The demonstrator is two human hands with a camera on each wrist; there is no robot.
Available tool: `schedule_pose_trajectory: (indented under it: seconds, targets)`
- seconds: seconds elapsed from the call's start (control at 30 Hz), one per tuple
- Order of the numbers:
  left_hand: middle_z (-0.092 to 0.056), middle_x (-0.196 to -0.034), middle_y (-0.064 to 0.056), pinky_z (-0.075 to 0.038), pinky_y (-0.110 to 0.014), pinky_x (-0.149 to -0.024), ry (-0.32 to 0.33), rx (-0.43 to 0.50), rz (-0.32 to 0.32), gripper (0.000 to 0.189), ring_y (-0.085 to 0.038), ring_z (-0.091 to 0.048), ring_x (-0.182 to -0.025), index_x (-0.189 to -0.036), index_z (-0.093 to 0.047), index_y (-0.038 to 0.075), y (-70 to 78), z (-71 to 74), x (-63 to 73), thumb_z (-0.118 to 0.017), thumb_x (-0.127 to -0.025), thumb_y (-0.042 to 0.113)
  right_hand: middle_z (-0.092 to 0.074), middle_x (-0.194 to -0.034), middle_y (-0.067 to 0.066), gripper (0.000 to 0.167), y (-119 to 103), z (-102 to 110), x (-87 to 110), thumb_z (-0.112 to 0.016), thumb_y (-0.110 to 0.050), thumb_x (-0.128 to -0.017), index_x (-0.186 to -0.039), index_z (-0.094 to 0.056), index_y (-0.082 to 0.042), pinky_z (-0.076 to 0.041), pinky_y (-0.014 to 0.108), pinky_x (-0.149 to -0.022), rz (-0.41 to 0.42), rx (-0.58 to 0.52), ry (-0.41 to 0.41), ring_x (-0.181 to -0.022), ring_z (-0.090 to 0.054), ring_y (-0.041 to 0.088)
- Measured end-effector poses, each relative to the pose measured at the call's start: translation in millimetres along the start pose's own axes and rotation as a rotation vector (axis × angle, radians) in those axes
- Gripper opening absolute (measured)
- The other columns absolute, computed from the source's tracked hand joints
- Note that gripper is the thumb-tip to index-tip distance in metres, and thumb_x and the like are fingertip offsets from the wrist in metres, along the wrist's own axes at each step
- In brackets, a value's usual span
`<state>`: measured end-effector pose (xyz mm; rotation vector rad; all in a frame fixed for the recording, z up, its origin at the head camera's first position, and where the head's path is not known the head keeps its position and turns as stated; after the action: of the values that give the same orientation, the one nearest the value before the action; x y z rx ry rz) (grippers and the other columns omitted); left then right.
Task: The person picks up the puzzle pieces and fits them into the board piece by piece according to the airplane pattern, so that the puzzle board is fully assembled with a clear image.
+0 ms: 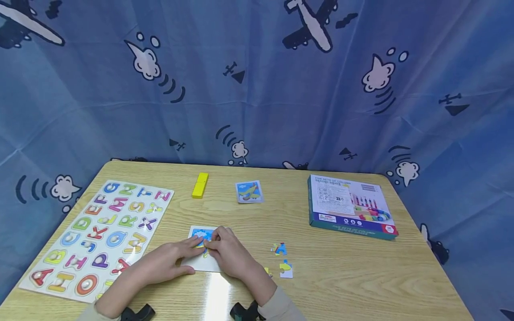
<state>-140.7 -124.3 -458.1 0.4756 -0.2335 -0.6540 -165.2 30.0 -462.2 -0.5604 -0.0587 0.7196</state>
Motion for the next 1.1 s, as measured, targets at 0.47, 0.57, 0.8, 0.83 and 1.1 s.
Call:
schedule_pose_trajectory:
  seconds: [0.47,0.57,0.8,0.83,1.1]
  targets:
    - [-0.039,-0.150,-0.007,-0.038,-0.050,-0.107,-0.005,0.021,-0.001,0.052,-0.032,-0.038,-0.136,-0.133,-0.057,0.015,-0.4,-3.1,-1.6,-0.065,-0.087,0.038,-0.054,-0.117,-0.001,0.034,3,6,2.6,-0.059,-0.016,-0.094,-0.127,-0.061,-0.008,-0.049,0.027,-0.089,-0.041,-0.020,-0.097,-0.104,-0.050,0.012]
    - [-0.040,-0.149,-0.008,-0.039,-0.050,-0.106,0.002,0.026,-0.010,0.051,-0.034,-0.039,-0.135,-0.132,-0.058,0.015,-0.6,-3.2,-2.3,-0.066,-0.087,0.038,-0.055,-0.122,0.002,0.038,7,15,7.7,-0.059,-0.017,-0.094,-0.130,-0.057,-0.007,-0.050,0.033,-0.093,-0.065,-0.038,-0.112,-0.111,-0.054,0.016]
    - [-0.041,-0.148,-0.006,-0.039,-0.048,-0.107,0.004,0.026,0.009,0.051,-0.033,-0.040,-0.135,-0.132,-0.058,0.017,-1.2,-3.6,-2.7,-0.066,-0.086,0.038,-0.056,-0.127,0.005,0.041,30,46,33.3,-0.063,-0.017,-0.092,-0.131,-0.057,-0.008,-0.047,0.044,-0.100,-0.176,-0.070,-0.018,-0.122,-0.052,0.026]
    - [-0.042,-0.148,-0.006,-0.038,-0.048,-0.107,0.007,0.026,0.008,0.051,-0.032,-0.040,-0.135,-0.132,-0.058,0.017,-1.5,-3.7,-2.8,-0.066,-0.086,0.038,-0.057,-0.126,0.005,0.040,35,50,38.0,-0.064,-0.017,-0.091,-0.130,-0.057,-0.008,-0.046,0.044,-0.100,-0.195,-0.069,-0.003,-0.122,-0.052,0.026]
    - [-0.042,-0.148,-0.005,-0.038,-0.048,-0.108,0.011,0.025,0.001,0.052,-0.030,-0.039,-0.136,-0.133,-0.058,0.018,-2.2,-4.3,-3.9,-0.066,-0.086,0.039,-0.058,-0.126,0.006,0.043,73,77,72.9,-0.067,-0.014,-0.088,-0.129,-0.058,-0.010,-0.046,0.048,-0.100,-0.307,-0.068,0.052,-0.120,-0.054,0.028]
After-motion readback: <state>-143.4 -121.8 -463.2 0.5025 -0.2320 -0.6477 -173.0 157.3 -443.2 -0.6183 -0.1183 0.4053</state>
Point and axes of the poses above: each hand's wrist, its own x-axis away from the middle knuckle, its own z-axis out of the back of the hand, y = z × x, the point moved 5 cm from there along -x, towards the middle knuckle
